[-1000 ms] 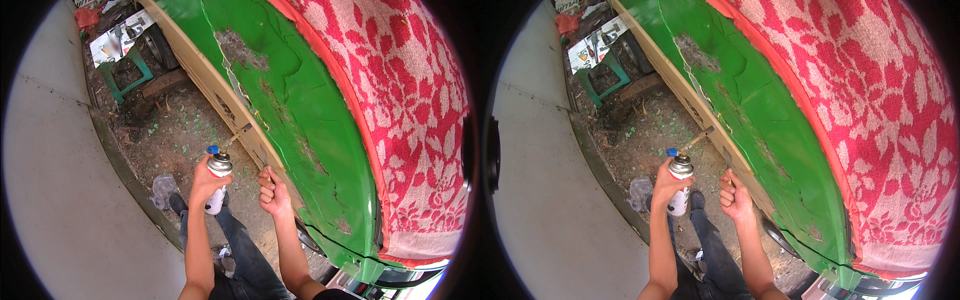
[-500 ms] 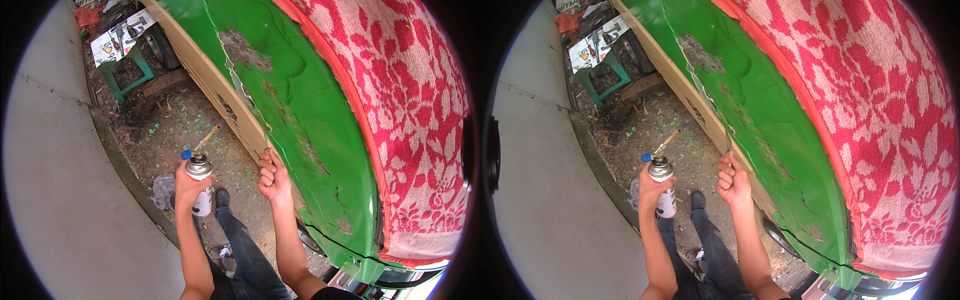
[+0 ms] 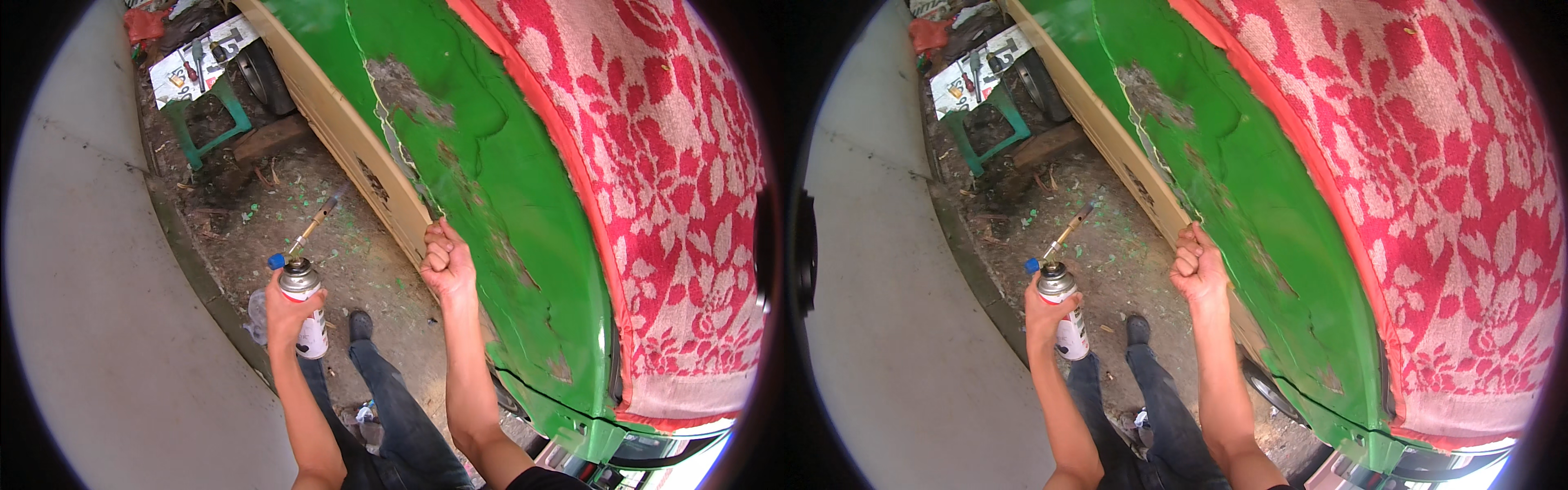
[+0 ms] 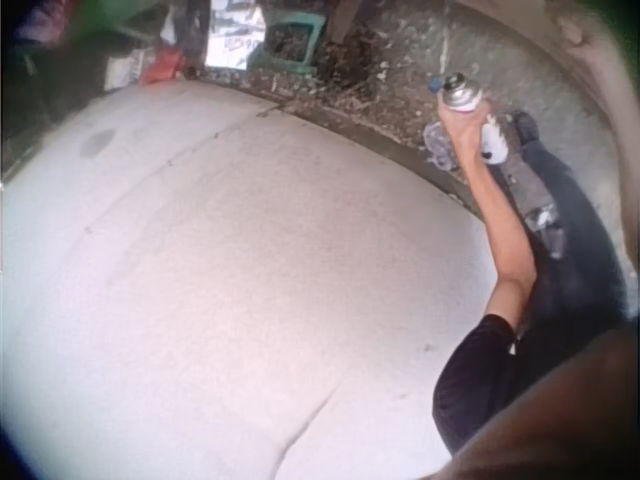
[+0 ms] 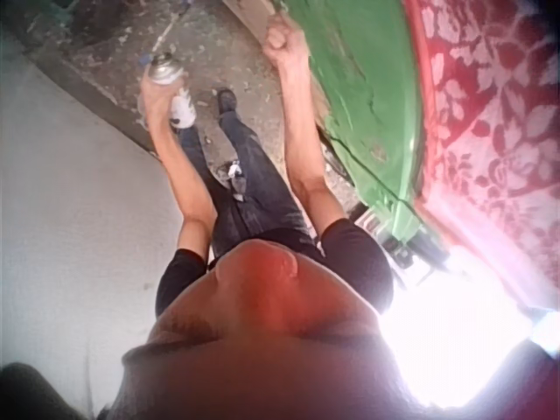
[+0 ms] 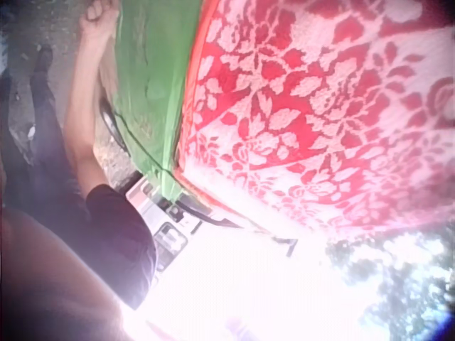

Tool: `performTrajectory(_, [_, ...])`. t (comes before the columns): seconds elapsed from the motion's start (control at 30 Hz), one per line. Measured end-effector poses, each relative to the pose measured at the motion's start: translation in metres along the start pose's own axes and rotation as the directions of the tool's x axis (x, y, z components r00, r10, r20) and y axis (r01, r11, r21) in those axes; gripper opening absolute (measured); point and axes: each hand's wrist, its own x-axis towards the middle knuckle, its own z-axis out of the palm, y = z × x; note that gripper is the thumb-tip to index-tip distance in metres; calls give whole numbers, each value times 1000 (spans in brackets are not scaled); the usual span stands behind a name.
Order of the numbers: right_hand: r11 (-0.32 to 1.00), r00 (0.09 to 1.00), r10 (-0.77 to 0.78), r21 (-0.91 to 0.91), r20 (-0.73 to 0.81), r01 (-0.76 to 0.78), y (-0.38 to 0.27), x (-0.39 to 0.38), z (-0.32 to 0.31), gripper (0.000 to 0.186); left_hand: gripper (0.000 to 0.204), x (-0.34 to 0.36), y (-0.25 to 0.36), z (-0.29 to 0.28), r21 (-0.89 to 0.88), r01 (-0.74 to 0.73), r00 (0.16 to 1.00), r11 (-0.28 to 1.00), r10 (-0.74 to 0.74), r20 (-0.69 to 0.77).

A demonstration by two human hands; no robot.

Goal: The person applies a white substance from a spray can along a crack on a green vehicle panel, then uses a chisel and hammer to tap along the treated area. The person works on a single section of the panel throughout the clip.

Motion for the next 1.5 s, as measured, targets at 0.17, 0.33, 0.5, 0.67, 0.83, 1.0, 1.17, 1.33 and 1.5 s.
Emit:
performTrajectory(0.17, [997, 998, -63, -43, -1, 63, 16, -7, -1, 25, 46, -3, 1, -7, 101, -31, 999, 994, 30, 20])
performTrajectory(0.33, [998, 998, -61, -33, 1, 61, 19, 4, 0, 26, 42, -10, 11, -5, 122, 18, 999, 992, -23, 35])
performTrajectory(0.5, [997, 997, -79, -25, 17, 79, 22, 4, 7, 26, 48, -11, 5, -10, 61, -2, 999, 998, -1, 41])
performTrajectory(0.67, [997, 997, -77, 3, -7, 77, 30, 6, 6, 27, 47, -18, 8, -13, 80, -5, 998, 997, 0, 63])
performTrajectory(0.83, [972, 973, -206, -137, -100, 192, 44, 9, 20, 27, 46, -18, 11, -11, 93, -13, 997, 996, 7, 75])
performTrajectory(1.0, [992, 991, -129, -17, -23, 129, 42, 4, 12, 26, 46, -21, 11, -17, 91, -41, 995, 995, 32, 96])
performTrajectory(1.17, [969, 963, -221, -145, -152, 200, 66, 16, 26, 27, 48, -19, 6, -17, 81, -28, 993, 996, 18, 119])
performTrajectory(1.33, [990, 991, -131, -56, -32, 129, 37, 7, 10, 25, 48, -21, 18, -19, 50, -9, 994, 999, 3, 107])
performTrajectory(1.5, [998, 998, -60, 1, 22, 60, 19, 5, 9, 24, 48, -15, 12, -22, 74, -1, 996, 997, -6, 93])
